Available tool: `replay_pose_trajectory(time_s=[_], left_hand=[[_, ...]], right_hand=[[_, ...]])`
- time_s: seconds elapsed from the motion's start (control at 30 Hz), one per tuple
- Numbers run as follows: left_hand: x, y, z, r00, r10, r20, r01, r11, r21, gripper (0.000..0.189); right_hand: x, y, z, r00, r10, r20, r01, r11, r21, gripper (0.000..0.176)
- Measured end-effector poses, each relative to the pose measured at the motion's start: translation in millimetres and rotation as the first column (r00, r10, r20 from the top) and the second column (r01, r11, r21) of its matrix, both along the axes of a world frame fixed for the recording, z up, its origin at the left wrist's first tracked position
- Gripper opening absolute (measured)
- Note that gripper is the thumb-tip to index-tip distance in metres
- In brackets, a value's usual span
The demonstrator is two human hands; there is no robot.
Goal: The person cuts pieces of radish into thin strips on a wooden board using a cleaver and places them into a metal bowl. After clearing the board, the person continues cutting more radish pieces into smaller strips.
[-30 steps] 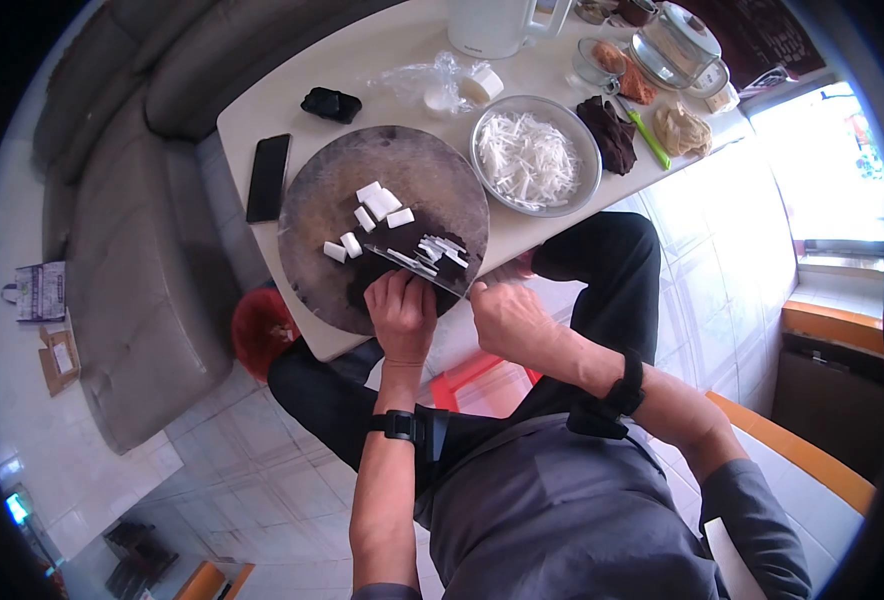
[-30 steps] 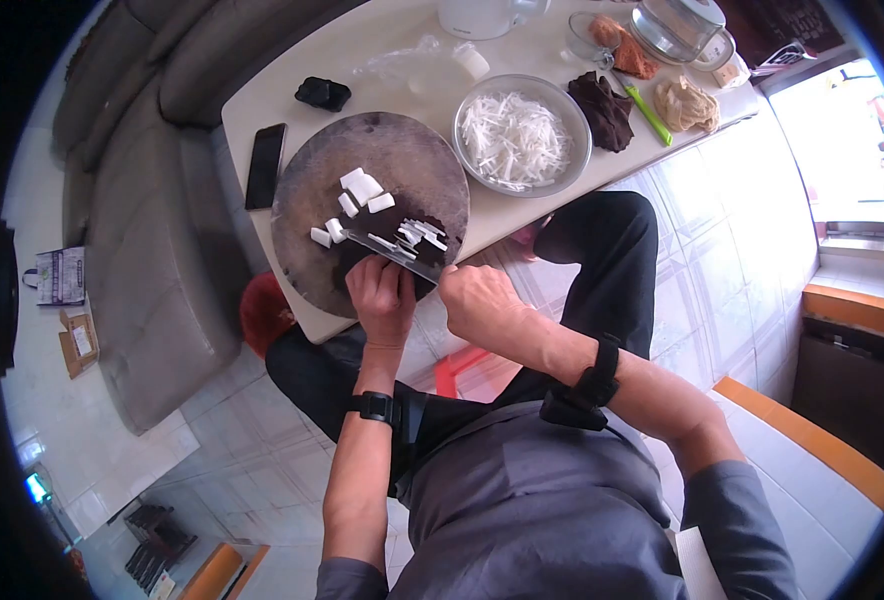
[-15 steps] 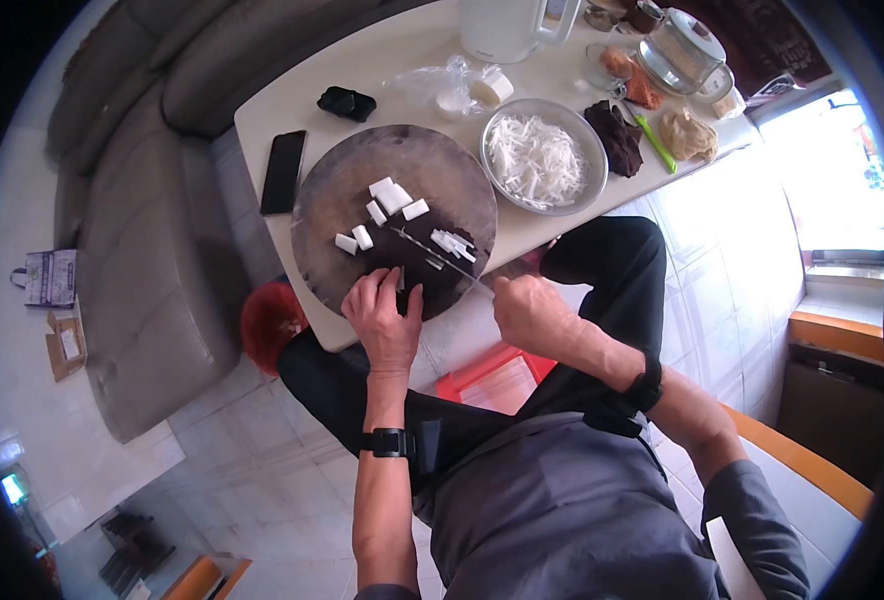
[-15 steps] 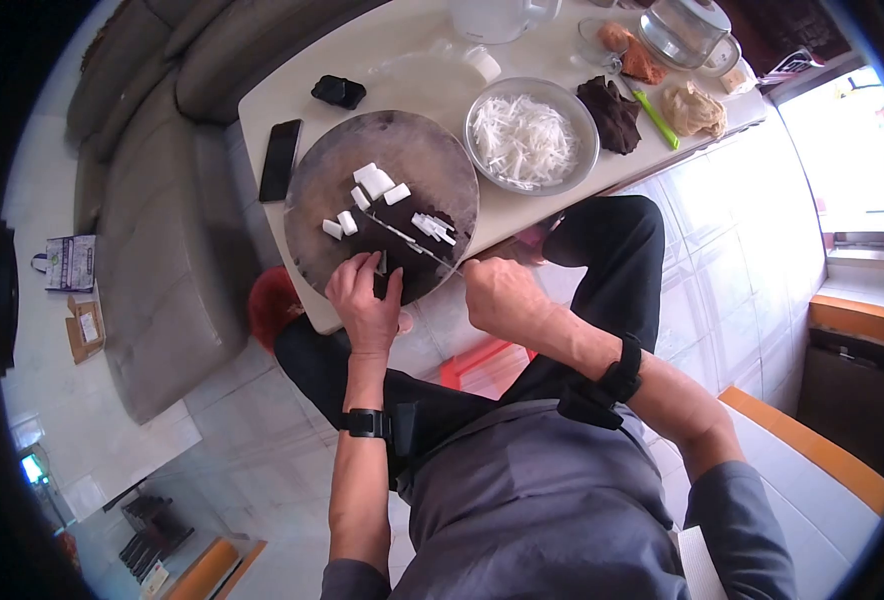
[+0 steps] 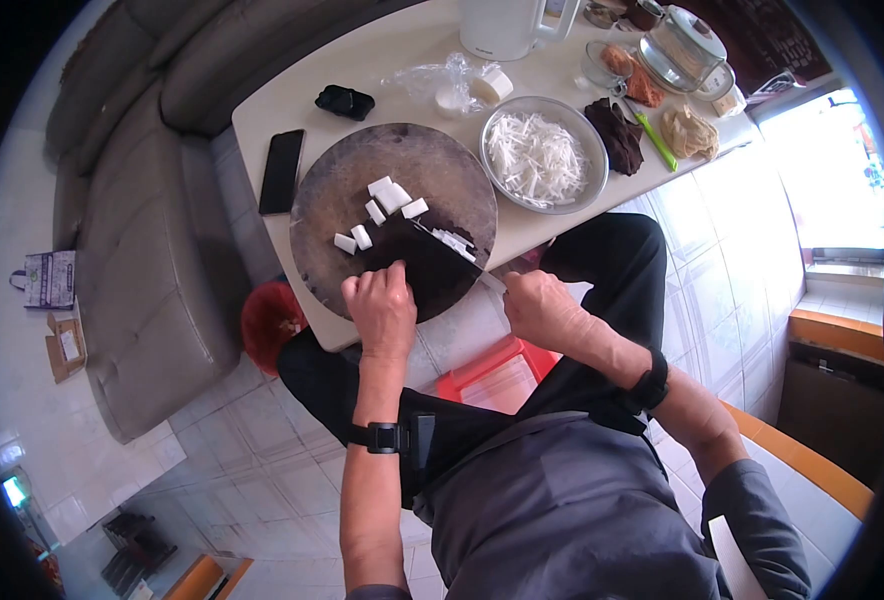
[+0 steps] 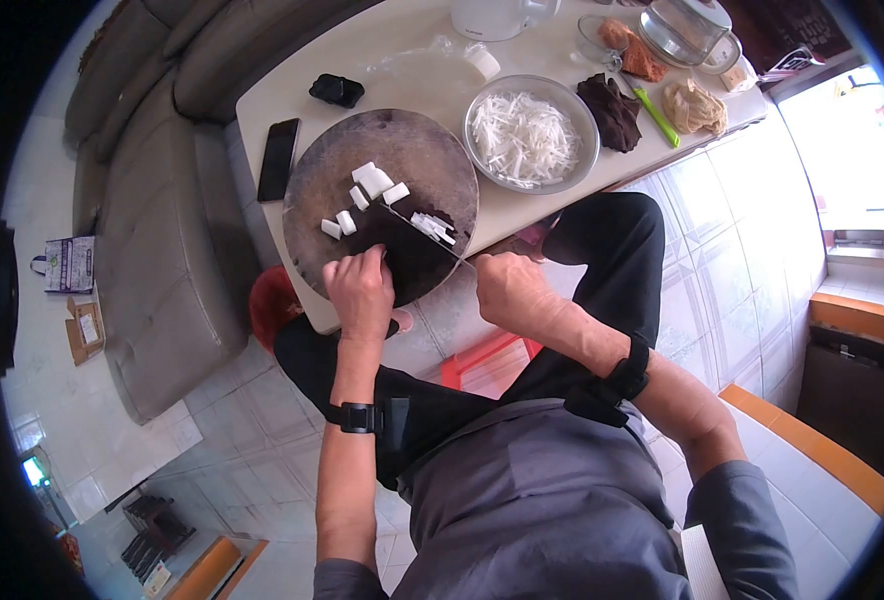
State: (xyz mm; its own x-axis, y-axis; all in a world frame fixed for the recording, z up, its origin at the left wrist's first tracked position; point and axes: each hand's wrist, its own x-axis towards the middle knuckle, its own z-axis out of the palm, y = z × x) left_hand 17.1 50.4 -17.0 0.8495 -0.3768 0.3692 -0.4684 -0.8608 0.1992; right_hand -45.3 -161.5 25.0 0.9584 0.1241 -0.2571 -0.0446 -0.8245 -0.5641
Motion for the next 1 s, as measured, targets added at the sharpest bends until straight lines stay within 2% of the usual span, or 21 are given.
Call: replay_pose_trajectory(time_s=[0.1,0.17,0.2,0.27,0.37,0.53,0.63,0.7,0.8,0.83,0.9,1.0], left_hand=[[5.5,0.4,0.2,0.996,-0.038,-0.079,0.041,0.998,0.044,0.022],[7.6,-3.6,-0.4,0.994,-0.111,0.012,0.112,0.990,-0.081,0.022],[8.0,-8.7,1.2,0.993,-0.115,0.011,0.115,0.990,-0.082,0.022],[6.8,-19.3,3.9,0.960,-0.257,0.109,0.270,0.955,-0.124,0.025],[1.0,-22.6,-8.5,0.935,-0.347,0.073,0.353,0.930,-0.098,0.027],[-18.3,-15.8,-12.0,0.938,-0.347,-0.004,0.343,0.930,-0.134,0.032],[-27.0,-17.8,-16.7,0.958,-0.287,-0.008,0.282,0.945,-0.164,0.032],[-31.0,-19.0,-19.5,0.971,-0.237,0.020,0.237,0.955,-0.177,0.032],[-35.3,-20.3,-22.6,0.982,-0.191,0.017,0.189,0.956,-0.223,0.031],[-35.8,-21.2,-23.0,0.982,-0.190,0.016,0.189,0.956,-0.224,0.031],[-36.6,-22.2,-22.7,0.987,-0.157,0.037,0.161,0.961,-0.226,0.032],[-38.0,-23.2,-20.8,0.991,-0.129,0.020,0.130,0.965,-0.229,0.032]], right_hand=[[-1.8,0.0,-1.3,1.000,-0.006,0.008,0.006,1.000,0.020,0.013],[-2.3,0.2,-4.7,1.000,-0.008,0.003,0.008,1.000,0.019,0.014],[-2.3,-0.2,-4.2,1.000,-0.007,-0.001,0.007,1.000,0.015,0.014],[-0.3,-0.8,1.1,0.999,-0.011,-0.053,0.012,1.000,0.016,0.012],[2.8,-1.8,6.9,0.994,-0.007,-0.110,0.008,1.000,0.010,0.011],[2.6,-2.5,6.3,0.995,0.003,-0.105,-0.003,1.000,0.006,0.010],[1.6,-6.8,3.3,0.998,0.033,-0.060,-0.033,0.999,0.004,0.008],[-0.9,-11.5,-2.6,0.992,0.111,0.058,-0.110,0.994,-0.017,0.010],[-3.5,-16.4,1.9,0.980,0.157,0.123,-0.154,0.988,-0.031,0.008],[-3.8,-17.2,7.3,0.980,0.157,0.122,-0.154,0.988,-0.032,0.008],[-4.0,-18.3,20.1,0.981,0.192,0.011,-0.191,0.980,-0.059,0.009],[-6.7,-22.8,18.4,0.963,0.256,0.080,-0.250,0.965,-0.078,0.010]])
